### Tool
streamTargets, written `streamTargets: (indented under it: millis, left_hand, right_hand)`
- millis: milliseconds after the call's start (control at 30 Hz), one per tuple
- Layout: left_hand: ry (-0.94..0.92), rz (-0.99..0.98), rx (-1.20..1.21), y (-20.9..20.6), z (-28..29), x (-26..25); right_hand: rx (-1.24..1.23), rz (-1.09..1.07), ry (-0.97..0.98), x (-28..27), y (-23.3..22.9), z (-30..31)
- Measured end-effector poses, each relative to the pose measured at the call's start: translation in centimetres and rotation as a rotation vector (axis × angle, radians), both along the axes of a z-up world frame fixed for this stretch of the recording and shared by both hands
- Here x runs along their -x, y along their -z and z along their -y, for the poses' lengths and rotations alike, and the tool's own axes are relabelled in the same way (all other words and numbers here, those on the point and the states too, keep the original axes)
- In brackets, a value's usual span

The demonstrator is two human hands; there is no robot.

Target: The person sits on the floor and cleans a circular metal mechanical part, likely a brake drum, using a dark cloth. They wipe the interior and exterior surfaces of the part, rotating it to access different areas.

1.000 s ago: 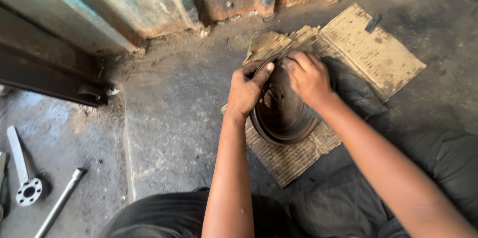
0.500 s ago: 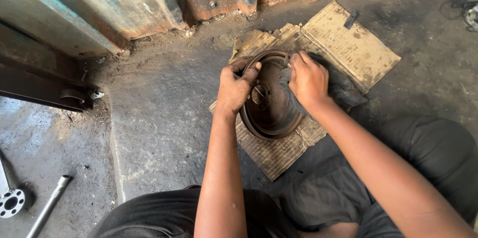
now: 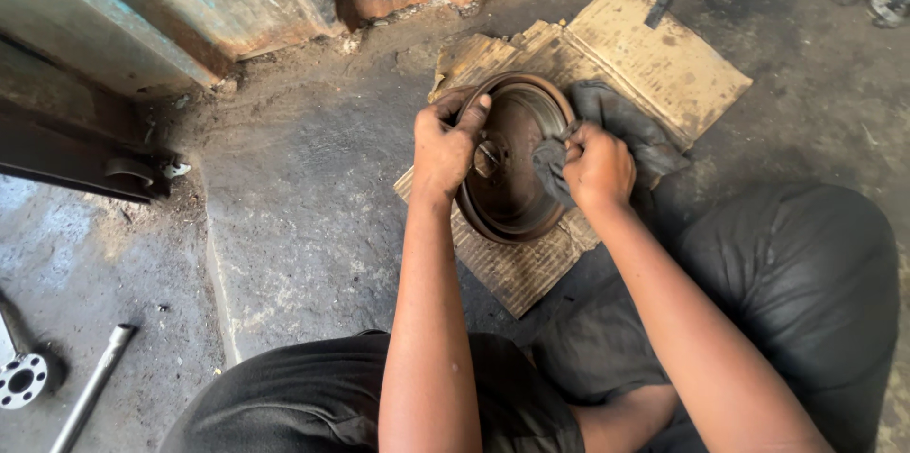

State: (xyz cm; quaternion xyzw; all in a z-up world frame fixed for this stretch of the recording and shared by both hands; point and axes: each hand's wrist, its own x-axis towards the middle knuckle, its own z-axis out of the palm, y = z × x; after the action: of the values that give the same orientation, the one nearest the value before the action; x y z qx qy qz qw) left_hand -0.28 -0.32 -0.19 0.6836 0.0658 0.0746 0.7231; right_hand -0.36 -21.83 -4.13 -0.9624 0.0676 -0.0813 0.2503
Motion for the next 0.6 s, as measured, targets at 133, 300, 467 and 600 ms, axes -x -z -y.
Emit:
streamTargets:
  millis: [133, 300, 467, 600]
  left_hand:
    - [-0.014, 0.047, -0.034, -0.2, 0.1, 0.2]
    - [-0.023, -0.006, -0.052, -0.2, 0.0, 0.6]
    - [-0.001, 0.042, -0.033, 0.1, -0.2, 0.5]
    - [0.001, 0.002, -0.018, -0.6, -0.2, 0.5]
  right_hand:
    - [0.012, -0.13, 0.049, 2.2, -0.5, 0.5]
    - [-0.02, -0.255, 0.082, 5.4, 0.0, 0.2]
    - [0.1, -0.36, -0.024, 7.5, 0.6, -0.3]
    - [-0.108, -0.381, -0.091, 8.0, -0.3, 0.8]
